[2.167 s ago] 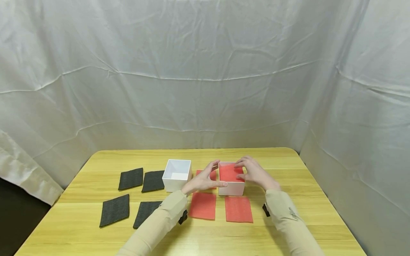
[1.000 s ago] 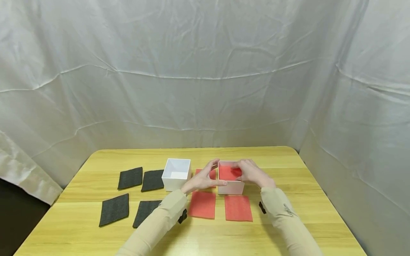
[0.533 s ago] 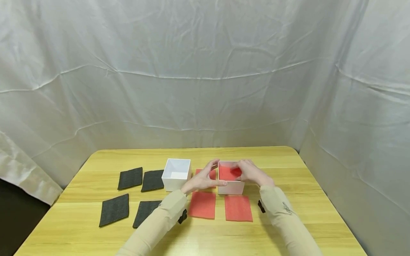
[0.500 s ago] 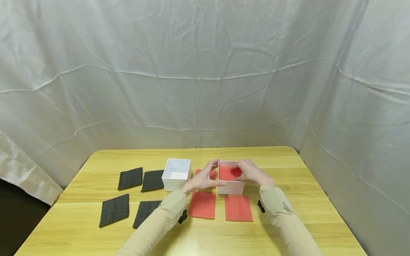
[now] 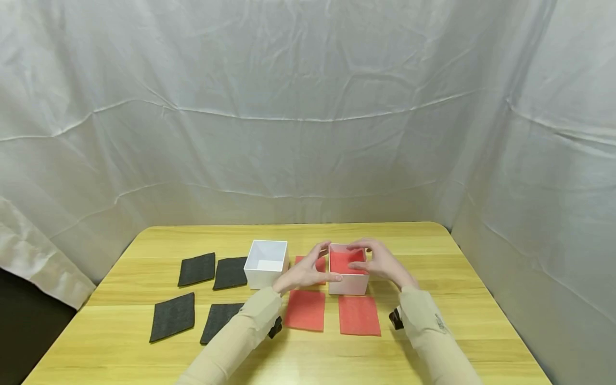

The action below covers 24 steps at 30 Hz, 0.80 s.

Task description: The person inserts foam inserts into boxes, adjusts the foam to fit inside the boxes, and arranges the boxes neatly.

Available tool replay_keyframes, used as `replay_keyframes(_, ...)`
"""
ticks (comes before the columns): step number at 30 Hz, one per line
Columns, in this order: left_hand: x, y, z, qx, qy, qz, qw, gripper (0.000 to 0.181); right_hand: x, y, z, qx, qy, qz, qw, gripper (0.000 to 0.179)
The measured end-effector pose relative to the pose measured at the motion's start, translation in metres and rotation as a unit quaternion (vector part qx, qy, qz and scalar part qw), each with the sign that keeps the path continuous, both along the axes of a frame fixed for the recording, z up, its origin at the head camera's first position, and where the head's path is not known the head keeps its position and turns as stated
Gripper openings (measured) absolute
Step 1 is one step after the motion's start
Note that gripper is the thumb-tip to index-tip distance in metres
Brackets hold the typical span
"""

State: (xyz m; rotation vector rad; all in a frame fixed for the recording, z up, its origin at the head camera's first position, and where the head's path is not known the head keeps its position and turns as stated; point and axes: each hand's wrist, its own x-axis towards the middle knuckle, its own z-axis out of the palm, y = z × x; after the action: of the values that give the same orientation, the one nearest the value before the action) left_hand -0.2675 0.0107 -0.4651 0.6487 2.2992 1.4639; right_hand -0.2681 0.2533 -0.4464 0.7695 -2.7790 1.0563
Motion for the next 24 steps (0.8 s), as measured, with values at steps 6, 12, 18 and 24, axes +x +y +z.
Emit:
replay_keyframes(6, 0.0, 0.001, 0.0, 0.008, 0.003, -0.004, 1.0, 0.101, 0.007, 0.012, -0.022, -0.171, -0.063, -0.004, 0.9833, 0.061)
replay_keyframes(12, -0.001, 0.001, -0.001, 0.01, 0.006, -0.004, 0.9999, 0.102, 0.01, 0.024, -0.039, -0.251, -0.168, 0.059, 0.9514, 0.087)
replay_keyframes(18, 0.001, 0.001, -0.001, 0.017, -0.001, -0.002, 0.9999, 0.103, 0.006, 0.027, -0.046, -0.265, -0.185, 0.076, 0.9432, 0.094)
replay_keyframes(24, 0.0, 0.0, -0.003, 0.018, 0.001, 0.0, 0.9998, 0.101, 0.004, 0.029, -0.05, -0.265, -0.193, 0.067, 0.9425, 0.093)
